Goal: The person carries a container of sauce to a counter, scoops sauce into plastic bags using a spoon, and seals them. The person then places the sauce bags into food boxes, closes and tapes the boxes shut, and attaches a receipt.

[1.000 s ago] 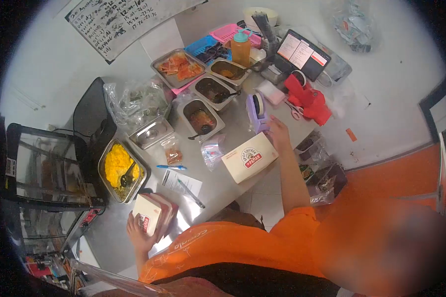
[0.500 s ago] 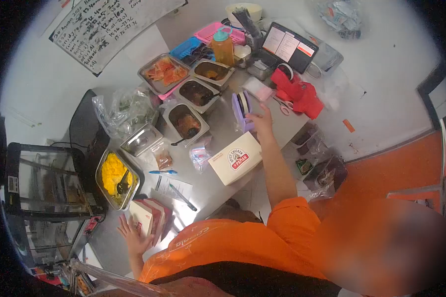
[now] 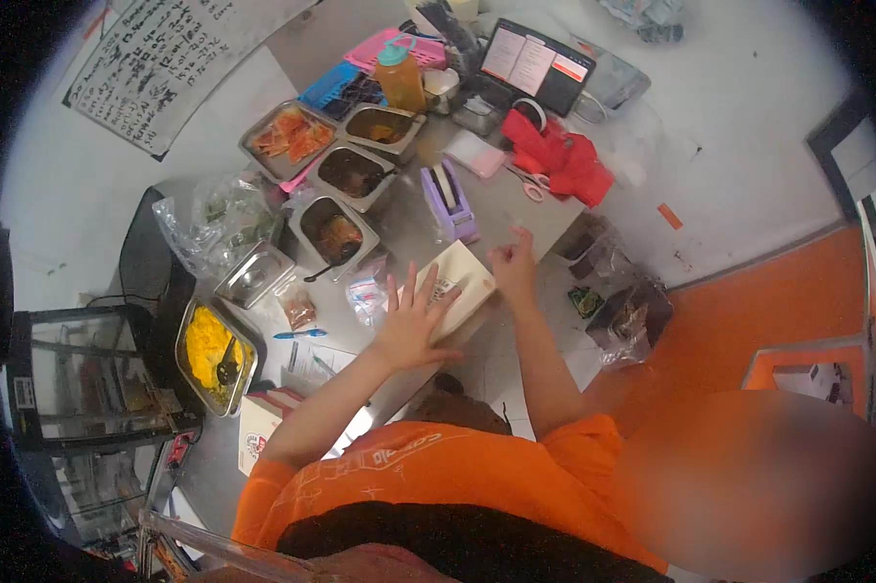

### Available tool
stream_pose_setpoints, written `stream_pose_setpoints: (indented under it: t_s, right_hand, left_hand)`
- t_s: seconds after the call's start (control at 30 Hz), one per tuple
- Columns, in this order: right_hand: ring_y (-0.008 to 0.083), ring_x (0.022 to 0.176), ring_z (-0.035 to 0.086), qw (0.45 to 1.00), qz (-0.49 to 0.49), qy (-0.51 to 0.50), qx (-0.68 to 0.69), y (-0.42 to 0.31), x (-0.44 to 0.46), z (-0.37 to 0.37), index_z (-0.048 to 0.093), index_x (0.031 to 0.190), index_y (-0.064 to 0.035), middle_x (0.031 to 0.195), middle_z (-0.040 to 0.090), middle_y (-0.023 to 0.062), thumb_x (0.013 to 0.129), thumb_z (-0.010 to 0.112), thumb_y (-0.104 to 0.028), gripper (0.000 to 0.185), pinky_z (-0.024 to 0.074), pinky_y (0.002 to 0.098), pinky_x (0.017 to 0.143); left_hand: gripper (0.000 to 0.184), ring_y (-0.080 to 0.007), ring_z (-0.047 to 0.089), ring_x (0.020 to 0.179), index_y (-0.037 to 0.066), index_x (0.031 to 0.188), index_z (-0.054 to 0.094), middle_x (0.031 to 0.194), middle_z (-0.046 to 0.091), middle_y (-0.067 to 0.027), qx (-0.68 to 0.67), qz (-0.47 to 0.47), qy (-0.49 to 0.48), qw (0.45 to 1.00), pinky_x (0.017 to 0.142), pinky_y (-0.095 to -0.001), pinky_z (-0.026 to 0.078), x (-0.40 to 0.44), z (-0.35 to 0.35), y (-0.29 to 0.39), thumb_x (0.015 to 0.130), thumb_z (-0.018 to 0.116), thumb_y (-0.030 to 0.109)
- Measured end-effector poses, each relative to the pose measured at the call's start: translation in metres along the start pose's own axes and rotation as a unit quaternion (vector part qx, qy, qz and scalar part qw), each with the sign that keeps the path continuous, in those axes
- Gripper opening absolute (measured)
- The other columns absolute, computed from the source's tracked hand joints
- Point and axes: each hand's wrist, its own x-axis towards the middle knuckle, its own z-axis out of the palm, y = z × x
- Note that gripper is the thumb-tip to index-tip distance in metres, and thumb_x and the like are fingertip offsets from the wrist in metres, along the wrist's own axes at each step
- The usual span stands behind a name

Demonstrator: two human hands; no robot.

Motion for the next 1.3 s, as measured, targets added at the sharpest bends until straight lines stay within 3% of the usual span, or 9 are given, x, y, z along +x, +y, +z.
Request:
stream_pose_setpoints:
  t_s: [0.1, 0.2, 0.33, 0.57, 0.83, 1.0, 1.1, 1.23, 1.3]
  right_hand:
    - [0.0105, 0.062, 0.055, 0.998, -0.020, -0.048, 0.018, -0.027, -0.055, -0.008, 0.033, 0.127, -0.0061, 0.071, 0.059, 0.0041, 0.079, 0.059, 0.002, 0.055, 0.0444, 0.0262, 0.057]
    - [0.0221, 0.071, 0.064, 0.991, 0.030, -0.131, -0.004, -0.059, -0.086, -0.005, 0.034, 0.127, -0.0065, 0.071, 0.062, 0.0089, 0.079, 0.061, -0.007, 0.055, 0.0478, 0.0335, 0.065]
    - [0.0198, 0.066, 0.062, 0.980, 0.023, -0.111, -0.162, -0.041, -0.093, 0.003, 0.031, 0.131, -0.0067, 0.069, 0.061, 0.0093, 0.079, 0.064, -0.010, 0.062, 0.0473, 0.0332, 0.062]
    - [0.0129, 0.065, 0.058, 0.989, 0.028, -0.137, 0.051, -0.036, -0.097, -0.012, 0.027, 0.135, -0.0046, 0.067, 0.060, 0.0049, 0.076, 0.070, -0.010, 0.073, 0.0470, 0.0319, 0.068]
    - [0.0197, 0.098, 0.055, 0.980, -0.150, -0.104, -0.076, 0.017, -0.105, -0.005, 0.056, 0.116, -0.0021, 0.115, 0.050, 0.0199, 0.074, 0.075, -0.021, 0.049, 0.0416, 0.0348, 0.089]
    - [0.0193, 0.105, 0.052, 0.996, -0.046, -0.060, -0.038, -0.022, -0.068, -0.003, 0.064, 0.103, -0.0011, 0.130, 0.043, 0.0216, 0.078, 0.071, -0.019, 0.032, 0.0426, 0.0323, 0.086]
    - [0.0156, 0.097, 0.055, 0.978, -0.188, -0.085, 0.042, -0.046, -0.046, 0.019, 0.065, 0.098, 0.0008, 0.122, 0.052, 0.0170, 0.082, 0.066, -0.012, 0.021, 0.0441, 0.0271, 0.079]
    - [0.0087, 0.073, 0.056, 0.963, -0.047, -0.187, 0.190, -0.106, -0.072, 0.059, 0.065, 0.099, 0.0008, 0.081, 0.064, 0.0037, 0.087, 0.059, -0.006, 0.015, 0.0449, 0.0207, 0.066]
    - [0.0085, 0.076, 0.057, 0.944, 0.001, -0.291, 0.158, -0.131, -0.099, 0.074, 0.065, 0.101, 0.0003, 0.082, 0.064, 0.0041, 0.087, 0.059, -0.006, 0.017, 0.0454, 0.0210, 0.067]
  left_hand:
    - [0.090, -0.0502, 0.006, 0.134, 0.019, 0.140, 0.032, 0.149, 0.010, -0.0219, 0.021, -0.048, 0.003, 0.999, 0.100, -0.0700, 0.006, 0.023, 0.035, -0.004, 0.068, 0.061, 0.064]
    - [0.088, -0.0496, 0.006, 0.134, 0.018, 0.140, 0.032, 0.149, 0.010, -0.0207, 0.040, -0.075, 0.015, 0.996, 0.099, -0.0706, 0.008, 0.025, 0.049, -0.002, 0.069, 0.060, 0.061]
    - [0.077, -0.0494, 0.024, 0.127, 0.020, 0.140, 0.033, 0.148, 0.016, -0.0192, 0.040, -0.075, 0.013, 0.996, 0.096, -0.0660, 0.022, 0.026, 0.053, -0.004, 0.074, 0.058, 0.052]
    - [0.078, -0.0454, 0.030, 0.124, 0.019, 0.140, 0.033, 0.146, 0.020, -0.0197, -0.038, -0.145, -0.027, 0.988, 0.096, -0.0578, 0.031, 0.017, 0.029, 0.009, 0.072, 0.064, 0.043]
    - [0.081, -0.0443, 0.024, 0.130, 0.015, 0.138, 0.036, 0.143, 0.027, -0.0210, -0.244, -0.188, 0.061, 0.950, 0.099, -0.0530, 0.032, -0.018, 0.034, -0.014, 0.068, 0.070, 0.036]
    - [0.077, -0.0443, 0.023, 0.130, 0.014, 0.136, 0.037, 0.142, 0.025, -0.0233, -0.059, -0.228, 0.060, 0.970, 0.103, -0.0548, 0.025, -0.025, 0.031, -0.003, 0.070, 0.072, 0.034]
    - [0.072, -0.0429, 0.024, 0.130, 0.010, 0.132, 0.040, 0.142, 0.023, -0.0229, -0.136, -0.183, 0.128, 0.965, 0.103, -0.0573, 0.022, -0.045, 0.025, -0.012, 0.071, 0.072, 0.033]
    - [0.061, -0.0407, 0.029, 0.129, 0.008, 0.125, 0.044, 0.140, 0.029, -0.0214, -0.139, -0.149, 0.193, 0.960, 0.104, -0.0568, 0.022, -0.108, -0.018, -0.014, 0.073, 0.070, 0.027]
    - [0.057, -0.0401, 0.033, 0.126, 0.008, 0.121, 0.048, 0.137, 0.034, -0.0203, -0.096, -0.154, 0.209, 0.961, 0.104, -0.0555, 0.023, -0.157, -0.040, -0.019, 0.072, 0.071, 0.025]
